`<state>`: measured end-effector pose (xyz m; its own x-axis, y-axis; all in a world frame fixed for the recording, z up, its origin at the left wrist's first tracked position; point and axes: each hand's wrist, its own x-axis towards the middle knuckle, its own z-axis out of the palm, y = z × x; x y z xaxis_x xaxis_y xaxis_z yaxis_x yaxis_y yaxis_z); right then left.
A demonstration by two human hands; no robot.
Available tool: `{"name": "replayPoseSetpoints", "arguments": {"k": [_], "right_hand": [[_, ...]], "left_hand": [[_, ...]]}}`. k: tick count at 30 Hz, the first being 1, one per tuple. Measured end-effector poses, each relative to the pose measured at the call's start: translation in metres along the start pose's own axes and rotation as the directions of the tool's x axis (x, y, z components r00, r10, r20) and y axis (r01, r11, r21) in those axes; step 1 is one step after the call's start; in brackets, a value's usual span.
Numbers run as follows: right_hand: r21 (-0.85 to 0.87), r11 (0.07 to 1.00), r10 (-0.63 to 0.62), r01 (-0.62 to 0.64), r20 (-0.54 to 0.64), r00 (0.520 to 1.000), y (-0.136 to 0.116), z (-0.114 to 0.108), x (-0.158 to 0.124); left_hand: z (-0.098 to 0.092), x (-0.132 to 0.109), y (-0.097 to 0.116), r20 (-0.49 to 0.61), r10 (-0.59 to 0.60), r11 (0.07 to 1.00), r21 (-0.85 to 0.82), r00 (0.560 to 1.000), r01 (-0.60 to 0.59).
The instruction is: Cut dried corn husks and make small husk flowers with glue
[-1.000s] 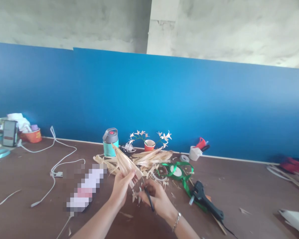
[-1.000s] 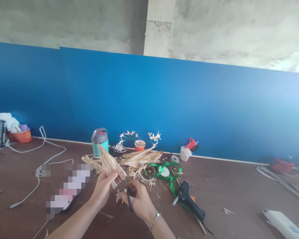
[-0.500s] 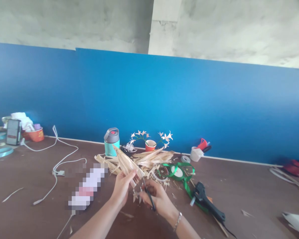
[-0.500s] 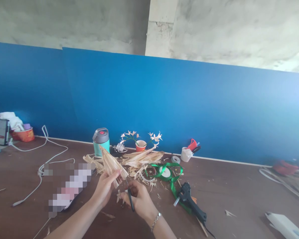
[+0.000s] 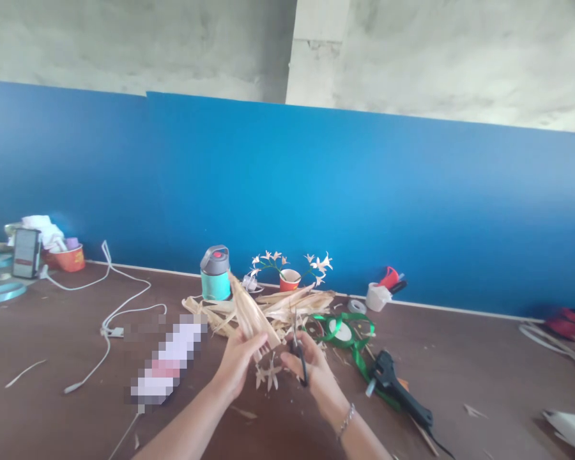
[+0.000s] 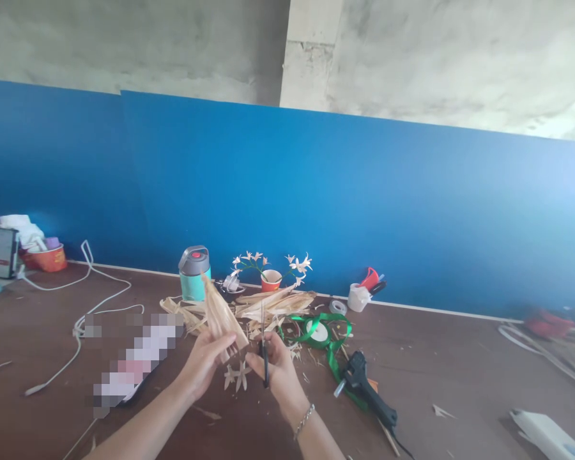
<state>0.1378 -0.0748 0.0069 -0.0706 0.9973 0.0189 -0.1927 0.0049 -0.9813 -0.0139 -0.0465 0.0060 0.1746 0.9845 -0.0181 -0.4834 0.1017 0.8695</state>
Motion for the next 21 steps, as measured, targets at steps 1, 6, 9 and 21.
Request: {"name": "replayPoseSetpoints", "arguments": {"k": [1, 6, 9, 21], "right_hand": [[0.027, 1.000, -0.014, 0.014, -0.015, 1.000, -0.001, 0.001, 0.000], [0.077, 0.995, -0.057, 0.059, -0.030, 0.998, 0.002, 0.002, 0.002], [0.032, 0.995, -0.090, 0.092, -0.046, 0.995, 0.007, 0.001, 0.003], [0.038, 0.983, -0.176, 0.182, -0.114, 0.978, 0.003, 0.002, 0.004]], "left_hand": [[0.002, -0.002, 0.000, 0.046, -0.039, 0.999, 0.016, 0.998, 0.038], [0.013, -0.009, 0.001, 0.137, -0.119, 0.989, 0.101, 0.983, 0.105], [0.016, -0.009, 0.002, 0.134, -0.141, 0.982, 0.148, 0.981, 0.121], [0.008, -0.002, 0.000, 0.152, -0.097, 0.960, 0.276, 0.984, 0.052]]}}
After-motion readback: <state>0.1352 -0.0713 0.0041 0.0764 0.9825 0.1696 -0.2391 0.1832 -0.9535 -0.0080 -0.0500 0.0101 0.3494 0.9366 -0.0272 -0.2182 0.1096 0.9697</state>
